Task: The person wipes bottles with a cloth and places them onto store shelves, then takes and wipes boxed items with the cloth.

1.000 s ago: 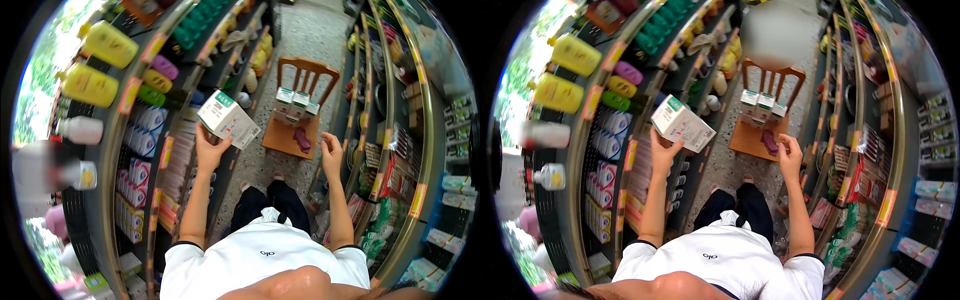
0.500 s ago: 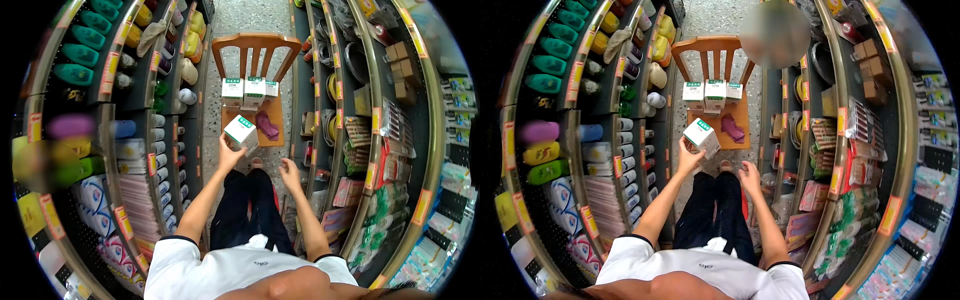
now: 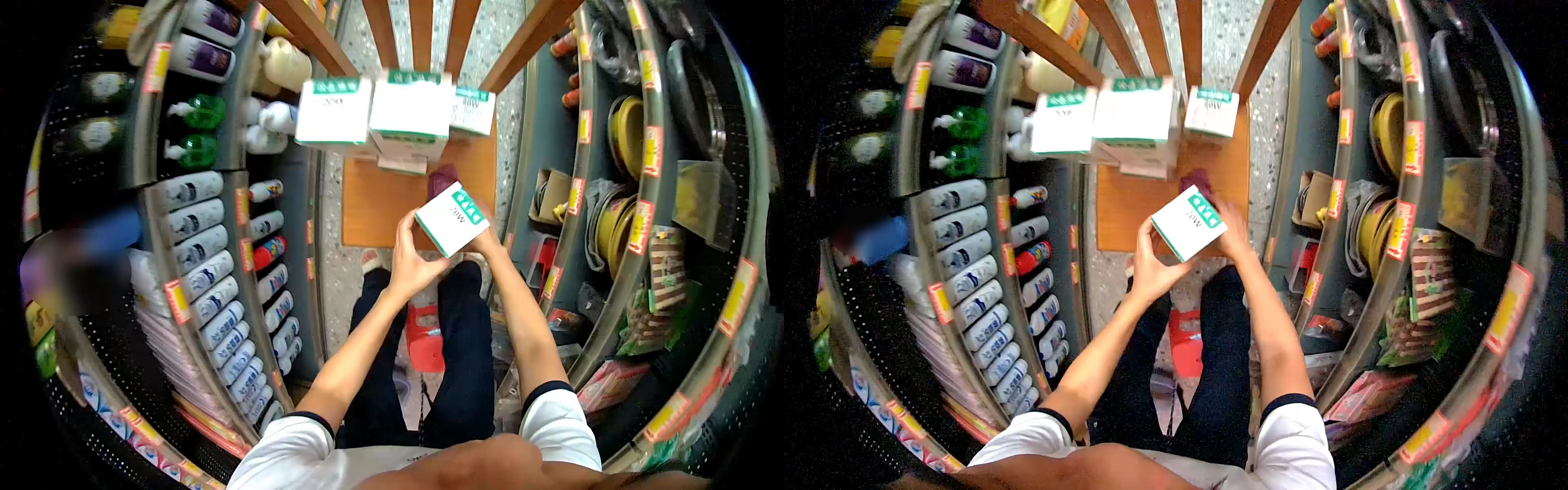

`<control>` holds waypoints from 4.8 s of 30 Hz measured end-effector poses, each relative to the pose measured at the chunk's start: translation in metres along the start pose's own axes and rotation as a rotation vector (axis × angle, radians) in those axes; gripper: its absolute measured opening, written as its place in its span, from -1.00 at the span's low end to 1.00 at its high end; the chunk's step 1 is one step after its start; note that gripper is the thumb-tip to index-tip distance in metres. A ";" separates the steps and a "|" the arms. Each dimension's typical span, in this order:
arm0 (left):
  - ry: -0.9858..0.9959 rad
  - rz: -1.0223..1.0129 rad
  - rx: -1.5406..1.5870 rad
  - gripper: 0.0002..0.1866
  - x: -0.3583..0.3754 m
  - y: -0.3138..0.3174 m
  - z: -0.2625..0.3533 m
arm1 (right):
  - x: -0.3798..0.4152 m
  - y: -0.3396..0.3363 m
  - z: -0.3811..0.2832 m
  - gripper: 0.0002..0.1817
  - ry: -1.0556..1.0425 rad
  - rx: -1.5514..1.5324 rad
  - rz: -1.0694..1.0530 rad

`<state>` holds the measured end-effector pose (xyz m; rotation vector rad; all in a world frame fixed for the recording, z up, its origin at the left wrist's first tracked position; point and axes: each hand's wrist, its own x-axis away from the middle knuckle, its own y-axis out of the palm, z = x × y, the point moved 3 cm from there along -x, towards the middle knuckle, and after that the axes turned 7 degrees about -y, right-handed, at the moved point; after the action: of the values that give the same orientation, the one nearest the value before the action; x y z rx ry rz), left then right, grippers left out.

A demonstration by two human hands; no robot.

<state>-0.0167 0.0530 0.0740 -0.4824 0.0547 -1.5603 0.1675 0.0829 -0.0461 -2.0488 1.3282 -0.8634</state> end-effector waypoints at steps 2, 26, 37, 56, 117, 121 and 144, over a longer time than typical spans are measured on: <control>0.018 0.002 0.008 0.05 -0.004 0.010 -0.013 | 0.006 0.003 0.011 -0.62 -0.068 0.005 0.086; 0.058 -0.015 0.124 0.32 0.024 -0.075 -0.148 | 0.051 0.039 -0.064 -0.84 -0.601 -0.112 -0.438; 0.305 0.196 0.170 0.02 0.081 -0.089 -0.102 | 0.131 0.186 -0.053 -0.51 -0.464 0.409 -1.141; 0.286 0.147 0.127 0.07 0.062 -0.083 -0.123 | 0.246 0.427 0.082 -0.67 -0.084 -0.130 -1.039; 0.503 -0.094 0.122 0.04 0.008 -0.083 -0.092 | 0.247 -0.056 -0.312 -0.67 -0.786 0.520 0.052; 0.457 -0.099 0.067 0.05 0.001 -0.084 -0.095 | 0.148 -0.073 -0.210 -0.64 -0.519 0.412 -0.067; 0.571 0.078 -0.242 0.00 0.013 -0.075 -0.100 | 0.012 -0.034 -0.061 -0.72 -0.385 -0.064 0.690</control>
<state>-0.1204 0.0192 0.0120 -0.2042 0.6975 -1.5792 0.1448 0.0783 0.0213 -1.5111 1.6733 -0.1153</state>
